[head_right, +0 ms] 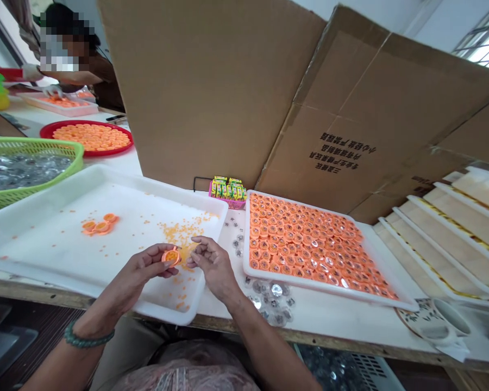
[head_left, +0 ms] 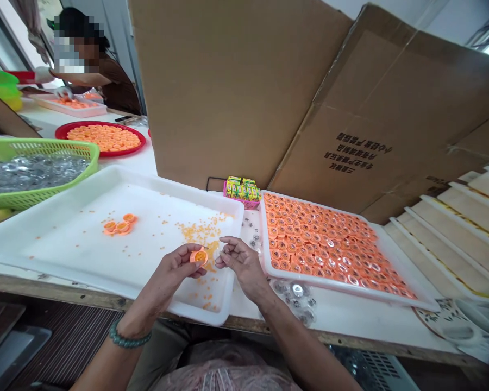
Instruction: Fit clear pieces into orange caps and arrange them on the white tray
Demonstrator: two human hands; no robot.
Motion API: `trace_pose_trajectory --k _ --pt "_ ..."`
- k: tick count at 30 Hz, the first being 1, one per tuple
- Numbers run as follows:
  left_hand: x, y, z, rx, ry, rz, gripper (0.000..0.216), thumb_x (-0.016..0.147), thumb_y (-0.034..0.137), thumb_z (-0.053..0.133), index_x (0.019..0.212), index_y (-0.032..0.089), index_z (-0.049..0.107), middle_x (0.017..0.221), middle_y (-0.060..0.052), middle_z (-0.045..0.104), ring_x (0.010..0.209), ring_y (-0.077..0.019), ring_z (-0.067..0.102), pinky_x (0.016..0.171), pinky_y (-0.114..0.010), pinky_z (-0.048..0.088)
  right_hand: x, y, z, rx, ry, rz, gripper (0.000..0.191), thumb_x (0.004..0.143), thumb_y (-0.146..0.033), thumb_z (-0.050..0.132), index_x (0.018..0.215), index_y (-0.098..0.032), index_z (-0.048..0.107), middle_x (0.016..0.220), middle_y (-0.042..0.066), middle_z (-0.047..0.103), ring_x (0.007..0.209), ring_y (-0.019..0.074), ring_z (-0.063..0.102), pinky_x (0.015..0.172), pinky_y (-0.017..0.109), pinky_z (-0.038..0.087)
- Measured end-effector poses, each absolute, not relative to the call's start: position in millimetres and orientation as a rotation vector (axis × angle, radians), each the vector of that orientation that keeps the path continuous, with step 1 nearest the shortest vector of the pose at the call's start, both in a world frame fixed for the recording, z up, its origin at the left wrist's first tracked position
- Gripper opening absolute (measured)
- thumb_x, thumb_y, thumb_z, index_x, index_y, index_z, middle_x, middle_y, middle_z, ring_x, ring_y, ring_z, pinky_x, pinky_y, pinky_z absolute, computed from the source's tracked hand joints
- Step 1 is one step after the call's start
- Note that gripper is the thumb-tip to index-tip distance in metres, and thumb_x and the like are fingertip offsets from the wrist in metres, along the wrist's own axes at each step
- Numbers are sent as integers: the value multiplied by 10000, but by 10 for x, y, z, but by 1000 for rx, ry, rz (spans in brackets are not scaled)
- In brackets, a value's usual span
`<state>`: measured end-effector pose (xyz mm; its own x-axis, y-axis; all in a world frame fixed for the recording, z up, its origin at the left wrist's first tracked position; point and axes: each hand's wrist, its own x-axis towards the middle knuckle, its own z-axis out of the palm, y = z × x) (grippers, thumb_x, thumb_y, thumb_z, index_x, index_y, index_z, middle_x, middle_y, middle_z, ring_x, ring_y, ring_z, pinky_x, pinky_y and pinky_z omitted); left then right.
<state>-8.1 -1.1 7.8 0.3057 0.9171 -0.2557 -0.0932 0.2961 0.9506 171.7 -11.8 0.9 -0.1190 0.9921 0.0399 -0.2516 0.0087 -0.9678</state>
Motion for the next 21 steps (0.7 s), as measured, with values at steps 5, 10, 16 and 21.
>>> trace_pose_trajectory --k 5,10,16,21 --pt "-67 -17 85 1024 1039 852 391 704 323 681 1037 172 542 795 -10 662 699 -164 616 681 -280 439 1720 -125 -19 -983 -1109 1383 207 725 -252 669 923 -206 626 781 -14 563 738 118 578 755 295 485" --pt "-68 -25 91 1019 1022 866 379 703 323 686 1024 170 556 807 -16 661 691 -161 621 678 -278 450 1725 -110 -55 -991 -984 1326 166 678 -218 706 824 -196 629 779 -11 571 744 106 524 688 223 443" --pt "-76 -36 99 989 961 890 393 667 291 715 1009 171 564 860 -38 672 720 -172 629 689 -284 463 1684 -112 -25 -947 -963 1395 243 691 -263 705 920 -205 644 789 -3 557 705 108 539 657 251 480" --pt "-74 -43 80 970 894 921 373 650 212 724 986 179 565 907 -37 662 817 -174 609 757 -299 480 1644 -126 28 -1045 -1083 1334 151 689 -237 703 814 -185 636 725 -12 591 638 105 557 657 270 482"
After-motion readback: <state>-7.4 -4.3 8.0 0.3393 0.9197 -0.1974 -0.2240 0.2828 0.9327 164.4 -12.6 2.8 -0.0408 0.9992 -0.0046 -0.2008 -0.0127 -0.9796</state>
